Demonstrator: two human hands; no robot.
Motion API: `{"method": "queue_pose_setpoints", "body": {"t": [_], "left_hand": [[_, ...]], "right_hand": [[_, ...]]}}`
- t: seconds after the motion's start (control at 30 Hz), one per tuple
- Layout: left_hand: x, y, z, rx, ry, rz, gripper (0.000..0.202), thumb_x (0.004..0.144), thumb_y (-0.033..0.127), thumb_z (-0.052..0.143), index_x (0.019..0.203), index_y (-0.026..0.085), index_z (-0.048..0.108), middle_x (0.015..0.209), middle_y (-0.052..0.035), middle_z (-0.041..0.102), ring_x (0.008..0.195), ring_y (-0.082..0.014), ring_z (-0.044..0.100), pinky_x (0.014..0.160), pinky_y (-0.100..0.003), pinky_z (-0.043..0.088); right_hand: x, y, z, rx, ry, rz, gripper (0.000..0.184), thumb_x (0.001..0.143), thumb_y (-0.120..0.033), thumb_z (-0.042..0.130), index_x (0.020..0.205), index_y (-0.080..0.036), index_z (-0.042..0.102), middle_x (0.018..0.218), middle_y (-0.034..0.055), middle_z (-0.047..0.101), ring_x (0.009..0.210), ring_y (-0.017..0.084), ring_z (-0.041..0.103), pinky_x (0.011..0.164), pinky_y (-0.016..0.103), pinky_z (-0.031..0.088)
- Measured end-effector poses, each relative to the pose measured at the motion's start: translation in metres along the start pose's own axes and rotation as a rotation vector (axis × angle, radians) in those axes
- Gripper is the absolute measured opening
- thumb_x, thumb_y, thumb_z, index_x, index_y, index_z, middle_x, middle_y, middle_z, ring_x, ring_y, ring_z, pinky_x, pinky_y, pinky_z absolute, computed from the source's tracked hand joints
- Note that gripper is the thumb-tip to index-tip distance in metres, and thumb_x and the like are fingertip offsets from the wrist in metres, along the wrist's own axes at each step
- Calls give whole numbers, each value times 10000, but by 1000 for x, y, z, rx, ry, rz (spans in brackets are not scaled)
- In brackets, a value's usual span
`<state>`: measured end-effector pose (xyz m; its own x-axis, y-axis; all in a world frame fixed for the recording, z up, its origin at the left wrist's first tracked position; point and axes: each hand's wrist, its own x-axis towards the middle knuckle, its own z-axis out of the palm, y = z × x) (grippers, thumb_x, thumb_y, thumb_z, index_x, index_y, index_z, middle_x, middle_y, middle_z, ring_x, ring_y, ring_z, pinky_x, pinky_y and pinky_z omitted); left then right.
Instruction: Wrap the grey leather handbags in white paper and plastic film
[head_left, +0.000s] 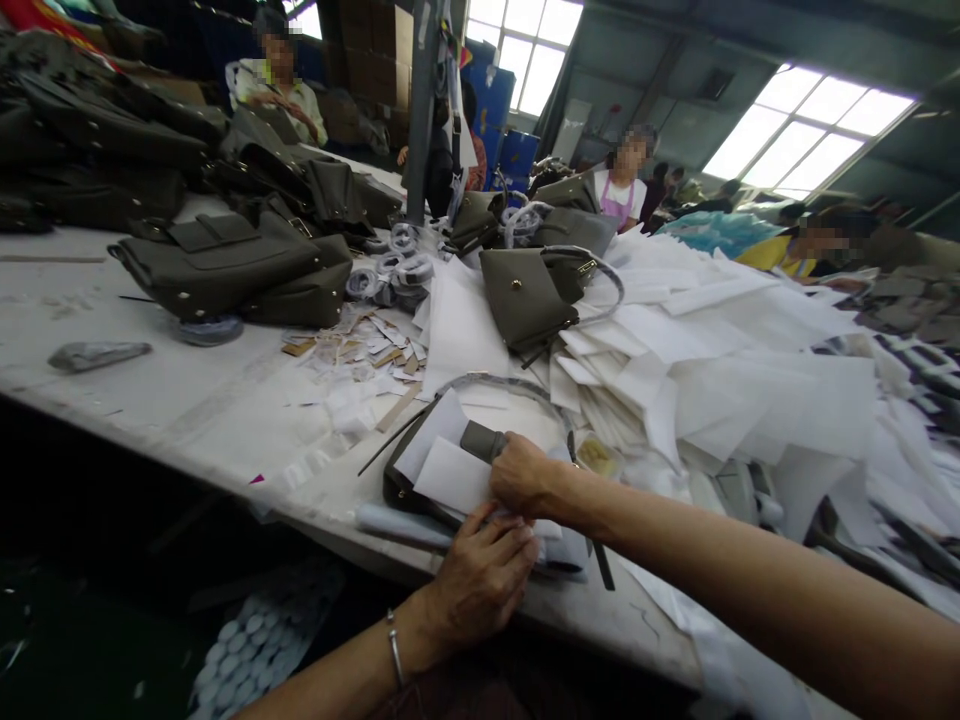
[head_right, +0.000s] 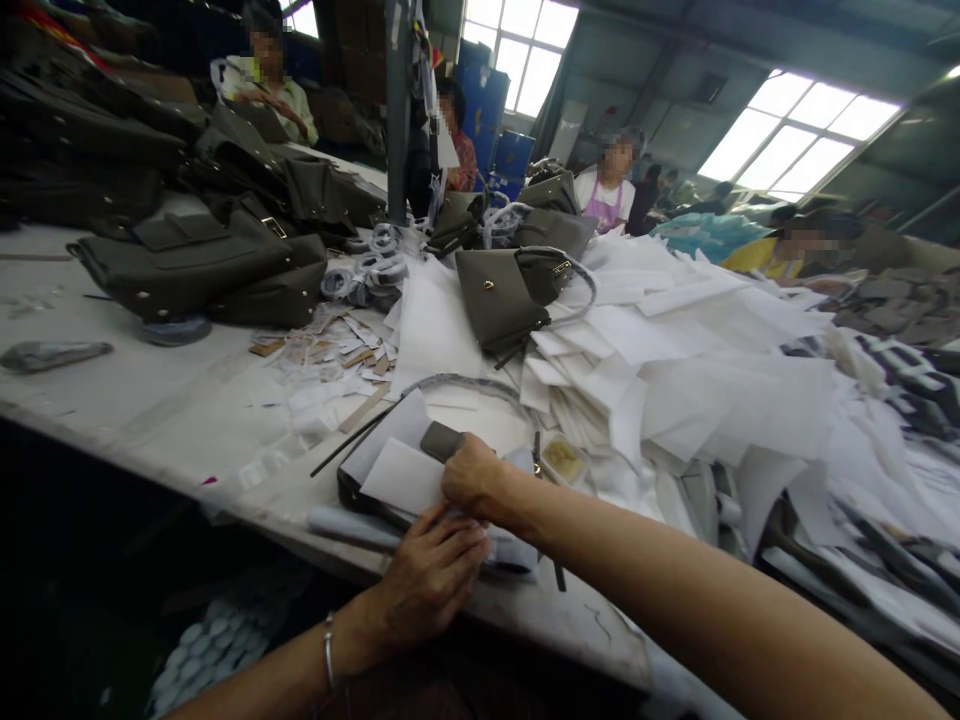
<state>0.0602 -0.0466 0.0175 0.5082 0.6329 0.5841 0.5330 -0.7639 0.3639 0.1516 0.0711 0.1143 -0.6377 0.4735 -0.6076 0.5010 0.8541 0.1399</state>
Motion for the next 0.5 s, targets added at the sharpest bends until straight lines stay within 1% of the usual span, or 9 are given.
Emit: {"method": "queue_pose_setpoints", "body": {"t": [0.07, 0.1, 0.17, 0.23, 0.27, 0.3, 0.37, 0.43, 0.5], "left_hand": [[1, 0, -1, 15, -10, 4, 346, 883, 175, 559, 1229, 180, 570, 1159, -68, 674, 1154, -203, 586, 1129, -439, 345], [2, 1, -2, 24, -11, 3, 333, 886, 175, 558, 1218, 184, 575, 1139, -65, 678, 1154, -201, 587, 1133, -439, 340], [3, 1, -3, 30, -3, -2, 303, 896, 180, 554, 1197, 192, 585, 1103, -58, 683, 1151, -200, 587, 1136, -441, 331], [3, 2, -2, 19, 12, -9, 285, 904, 181, 547, 1185, 193, 589, 1086, -53, 686, 1147, -199, 587, 1139, -442, 319], [3, 2, -2, 11, 17, -11, 279, 907, 179, 542, 1182, 193, 590, 1085, -52, 686, 1145, -198, 587, 1142, -442, 313], [3, 2, -1, 5, 22, -13, 277, 909, 175, 538, 1180, 193, 591, 1085, -52, 687, 1142, -198, 588, 1142, -442, 309], [2, 2, 0, -1, 26, -15, 272, 915, 172, 531, 1177, 198, 595, 1087, -54, 689, 1141, -198, 590, 1142, -442, 307], [1, 2, 2, 4, 28, -8, 273, 923, 181, 525, 1185, 201, 594, 1089, -56, 691, 1143, -200, 591, 1140, -443, 308], [1, 2, 2, 21, 33, 5, 283, 929, 186, 517, 1202, 196, 588, 1084, -57, 695, 1143, -197, 593, 1139, -440, 308]], "right_hand": [[-4, 10, 0, -41, 42, 11, 190, 636, -229, 874, 640, -174, 692, 837, 122, 747, 902, 287, 681, 883, 413, 429], [-8, 18, 1, -47, 83, 36, 247, 587, -269, 910, 674, -172, 700, 877, 127, 744, 935, 300, 669, 895, 416, 419], [-20, 38, 2, -18, 207, 138, 369, 530, -328, 944, 780, -178, 718, 945, 119, 735, 978, 306, 648, 893, 400, 416], [-39, 55, 6, 39, 338, 280, 384, 601, -313, 917, 904, -183, 721, 1001, 109, 724, 997, 295, 639, 870, 378, 422], [-49, 58, 9, 62, 384, 345, 339, 668, -293, 880, 944, -182, 717, 1018, 110, 718, 1003, 290, 638, 859, 371, 426], [-58, 58, 14, 72, 412, 396, 260, 750, -283, 824, 963, -183, 715, 1027, 108, 715, 1002, 279, 640, 848, 363, 431], [-73, 47, 29, 126, 466, 441, 112, 894, -290, 680, 952, -203, 719, 1002, 82, 721, 959, 234, 656, 837, 339, 441], [-79, 25, 49, 246, 536, 421, 158, 959, -287, 579, 947, -229, 725, 968, 50, 732, 924, 195, 664, 854, 318, 444], [-78, 6, 69, 375, 606, 376, 165, 947, -230, 566, 1007, -233, 720, 1014, 50, 734, 966, 200, 658, 906, 335, 434]]}}
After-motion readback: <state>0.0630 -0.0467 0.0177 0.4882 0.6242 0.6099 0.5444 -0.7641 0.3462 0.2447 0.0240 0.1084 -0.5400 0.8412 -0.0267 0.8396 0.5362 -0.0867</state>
